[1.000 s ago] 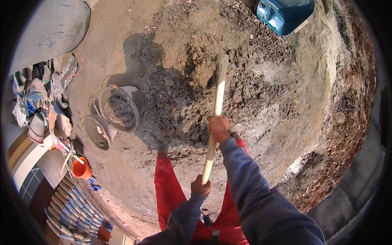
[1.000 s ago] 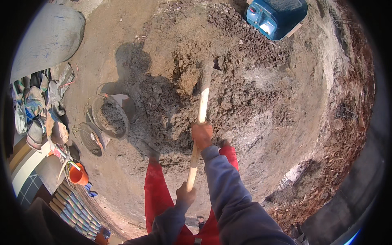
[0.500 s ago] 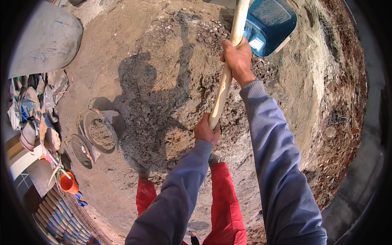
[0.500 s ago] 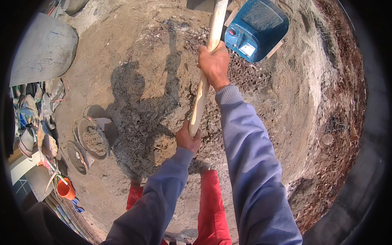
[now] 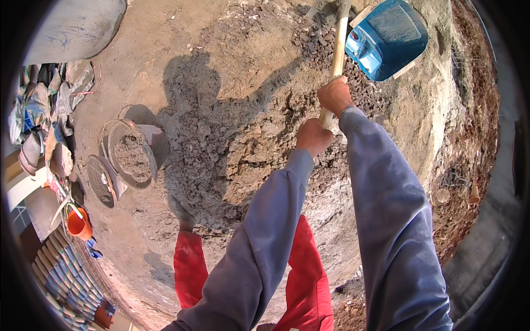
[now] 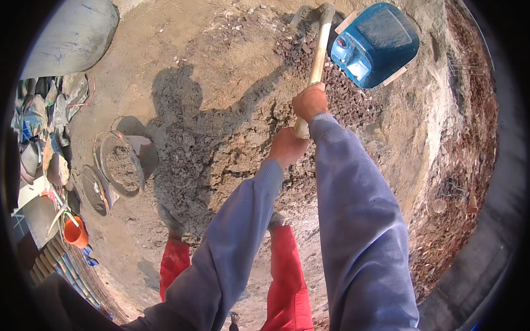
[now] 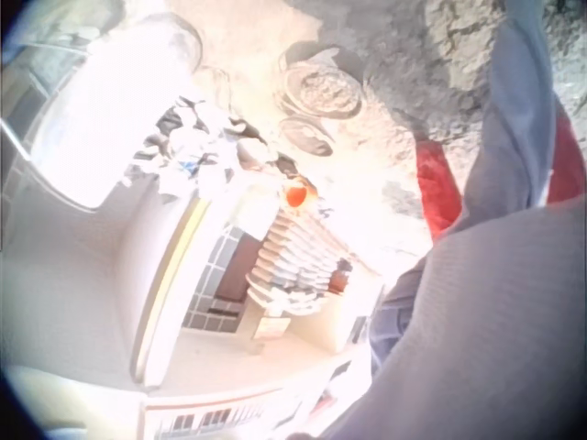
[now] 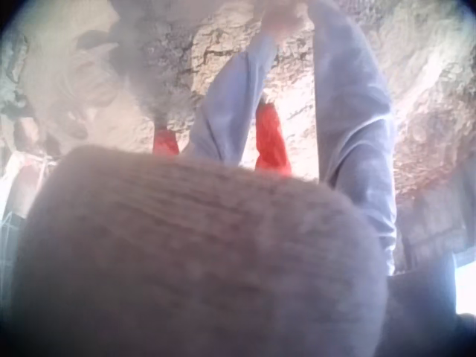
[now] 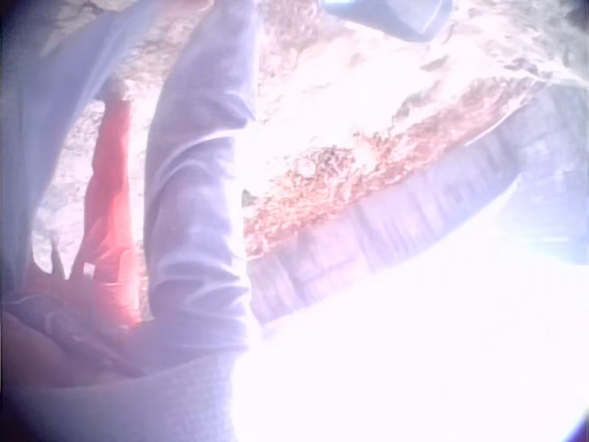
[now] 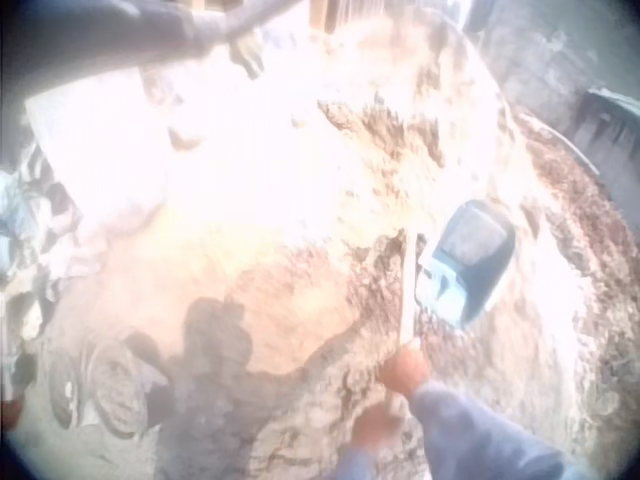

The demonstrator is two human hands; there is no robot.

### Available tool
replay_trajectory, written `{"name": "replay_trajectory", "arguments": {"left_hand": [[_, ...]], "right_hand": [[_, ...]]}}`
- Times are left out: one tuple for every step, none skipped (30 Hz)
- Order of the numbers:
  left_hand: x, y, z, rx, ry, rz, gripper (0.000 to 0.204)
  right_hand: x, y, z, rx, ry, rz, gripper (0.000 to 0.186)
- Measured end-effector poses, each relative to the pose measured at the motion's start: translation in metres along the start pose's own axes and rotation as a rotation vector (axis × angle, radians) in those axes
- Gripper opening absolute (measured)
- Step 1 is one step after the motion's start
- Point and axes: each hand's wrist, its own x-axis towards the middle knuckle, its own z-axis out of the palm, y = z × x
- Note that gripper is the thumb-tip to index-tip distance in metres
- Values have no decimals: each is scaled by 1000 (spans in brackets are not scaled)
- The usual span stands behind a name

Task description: The person mixes a pile of cement on the ground using a hoe and then scoops the mixed cement into buckets. Another person assists by moving the buckets.

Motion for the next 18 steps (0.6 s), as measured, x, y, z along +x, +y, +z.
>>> {"name": "replay_trajectory", "arguments": {"left_hand": [[-12,1,-5,-14,23,10,34],[-25,1,-11,-27,48,17,33],[-47,6,-21,-9,48,-8,33],[-70,2,-33,-20,28,-49,34],[-91,0,-36,-42,-13,-75,35],[-110,-13,-34,-37,-55,-103,36],[-128,-33,-29,-28,-98,-138,36],[-152,-53,-22,-17,-74,-88,35],[-178,-72,-14,-10,-53,-40,33],[-205,-92,-25,-16,-47,-68,32],[-234,-104,-28,-40,-74,-77,31],[-264,-135,-33,-115,-38,-119,32],[-291,-147,-30,-136,-95,-263,33],[-324,-194,-13,-55,-7,-232,29],[-362,-228,-10,-66,37,-267,27],[-401,-257,-9,-85,76,-241,27],[-425,-258,-6,51,29,-286,28],[-447,-255,-6,192,-7,-333,30]], "right_hand": [[-4,-4,-5,0,-23,-1,45],[-12,-7,-7,3,-39,12,45],[-27,-10,-10,9,-61,23,45],[-38,-19,-12,24,-82,23,45],[-37,-15,-11,57,-63,45,45],[-35,-12,-9,94,-26,90,46],[-33,-8,-2,132,3,136,47],[-32,-4,0,170,33,184,48],[-36,7,2,356,-37,284,50],[-71,-4,3,643,-124,269,47],[-89,11,26,739,-166,333,40],[-132,-5,48,638,-177,410,38],[-162,27,80,715,-165,309,41],[-192,44,114,534,-131,296,44],[-238,36,117,551,-205,339,43],[-283,28,113,564,-272,384,42],[-319,45,118,552,-239,328,42],[-349,55,118,489,-195,282,42]]}}
